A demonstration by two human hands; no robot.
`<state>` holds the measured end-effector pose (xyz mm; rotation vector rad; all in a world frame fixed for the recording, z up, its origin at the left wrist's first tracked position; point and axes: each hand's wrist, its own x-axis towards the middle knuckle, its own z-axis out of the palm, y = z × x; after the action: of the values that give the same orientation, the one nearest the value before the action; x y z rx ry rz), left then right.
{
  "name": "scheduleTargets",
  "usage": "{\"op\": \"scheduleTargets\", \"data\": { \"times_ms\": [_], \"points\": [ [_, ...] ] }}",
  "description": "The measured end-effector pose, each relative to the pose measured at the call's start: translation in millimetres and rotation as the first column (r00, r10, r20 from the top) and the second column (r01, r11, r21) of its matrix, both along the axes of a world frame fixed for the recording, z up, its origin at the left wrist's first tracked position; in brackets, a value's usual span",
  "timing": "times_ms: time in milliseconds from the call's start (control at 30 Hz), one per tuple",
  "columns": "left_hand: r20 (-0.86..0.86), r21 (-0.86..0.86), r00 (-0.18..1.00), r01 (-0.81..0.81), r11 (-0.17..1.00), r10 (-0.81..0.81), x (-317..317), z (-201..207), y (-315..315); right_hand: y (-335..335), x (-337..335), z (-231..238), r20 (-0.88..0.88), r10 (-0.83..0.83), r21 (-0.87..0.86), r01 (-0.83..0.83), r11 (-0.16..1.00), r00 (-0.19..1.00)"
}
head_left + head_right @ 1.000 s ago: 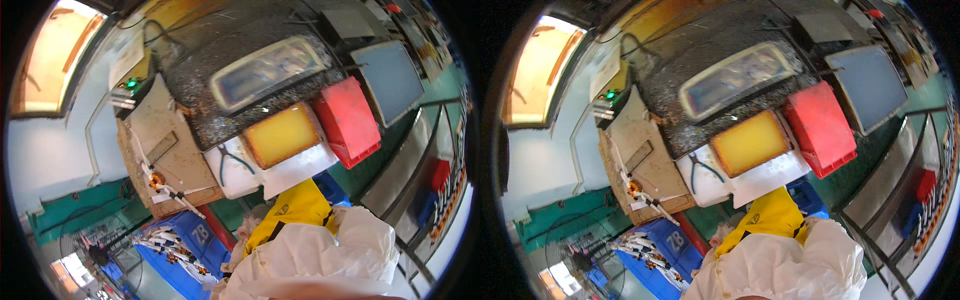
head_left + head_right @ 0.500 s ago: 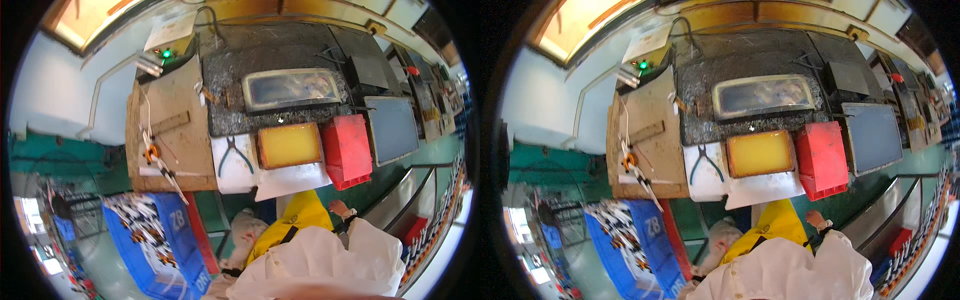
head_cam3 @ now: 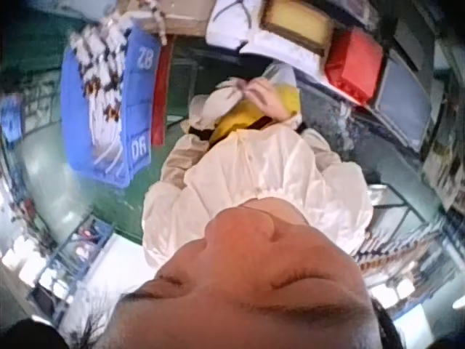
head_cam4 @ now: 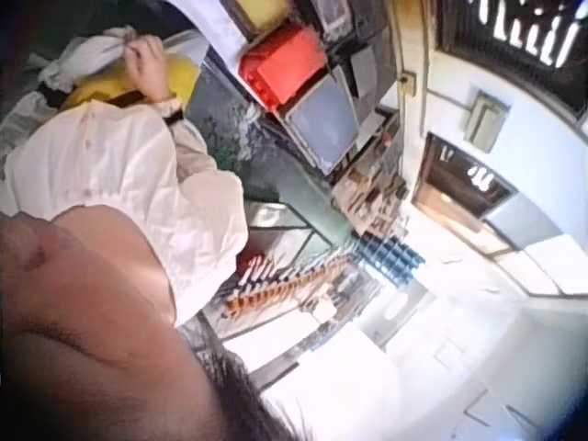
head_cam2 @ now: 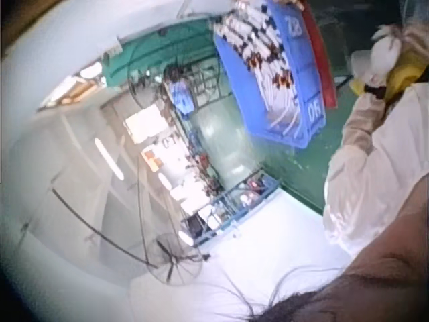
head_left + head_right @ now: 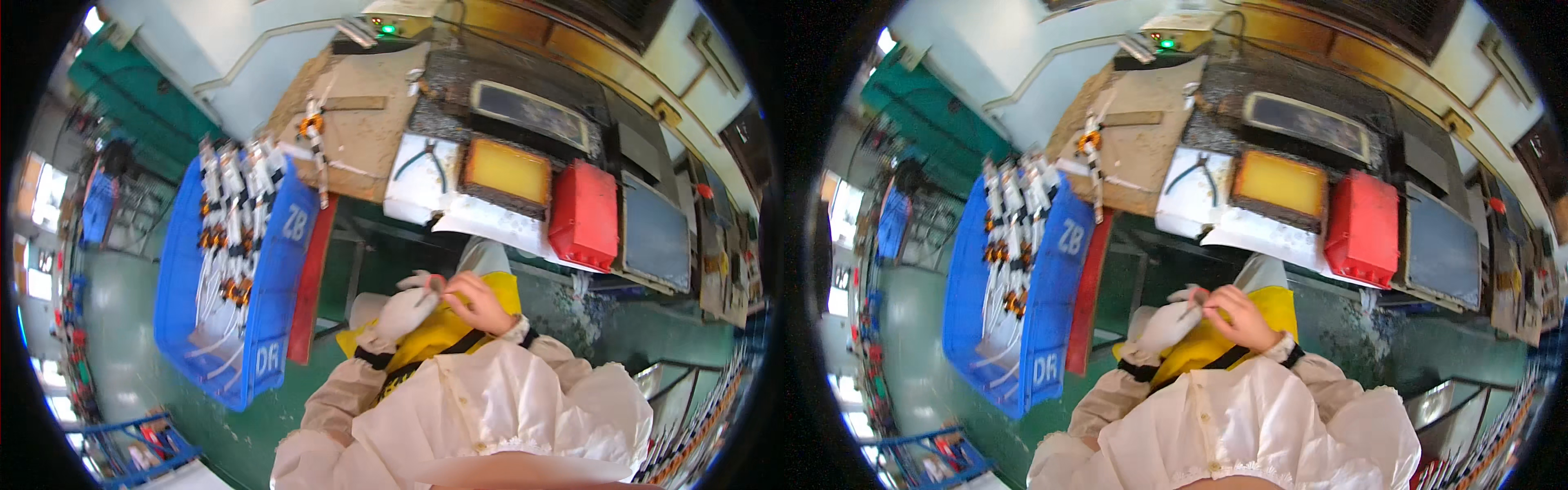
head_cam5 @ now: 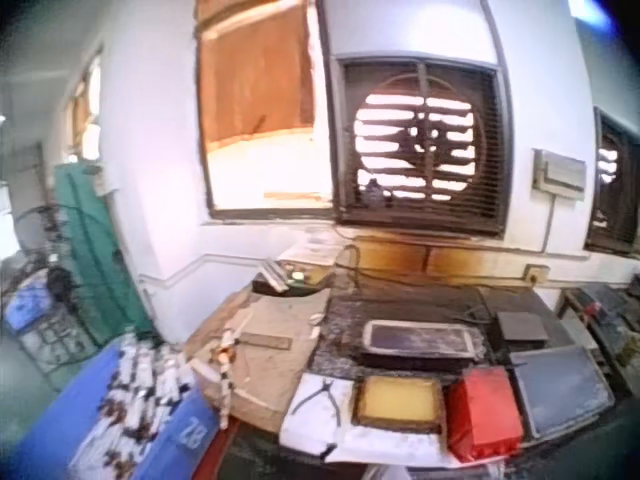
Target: Dipping the ends of copper coils and wires into a molten solder bath.
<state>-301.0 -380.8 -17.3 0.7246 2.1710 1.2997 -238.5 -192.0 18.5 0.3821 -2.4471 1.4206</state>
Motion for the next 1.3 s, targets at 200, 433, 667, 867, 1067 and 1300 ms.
{"op": "scheduleTargets", "data": {
  "times_ms": [200,433,667,867,1067,1300],
  "points": [
    [-0.022,0.17,0.971,-0.233,0.958,0.24,49,-49,-33,-86,-8,1,-0.007,0.225,0.156,-0.221,0.963,0.974],
    [-0.29,-0.026,0.905,-0.331,0.943,0.31,35,-32,-12,-60,-6,-23,0.025,0.135,0.111,-0.137,0.984,0.99],
    [-0.588,0.223,0.572,-0.565,0.794,0.572,29,-18,-23,-62,-18,-42,0.097,0.247,0.31,-0.265,0.913,0.964],
    [-0.794,0.135,0.463,-0.497,0.857,0.394,21,-18,-20,-72,-32,-68,0.164,0.248,0.425,-0.296,0.856,0.955],
    [-0.911,-0.056,0.408,-0.26,0.964,0.057,24,-1,-8,-118,-127,-199,0.196,0.921,-0.952,-0.162,0.261,0.336],
    [-0.531,-0.008,0.812,-0.291,0.957,0.243,40,-31,-35,-74,-42,-104,0.332,0.617,-0.895,0.032,0.445,0.713]
  ]
}}
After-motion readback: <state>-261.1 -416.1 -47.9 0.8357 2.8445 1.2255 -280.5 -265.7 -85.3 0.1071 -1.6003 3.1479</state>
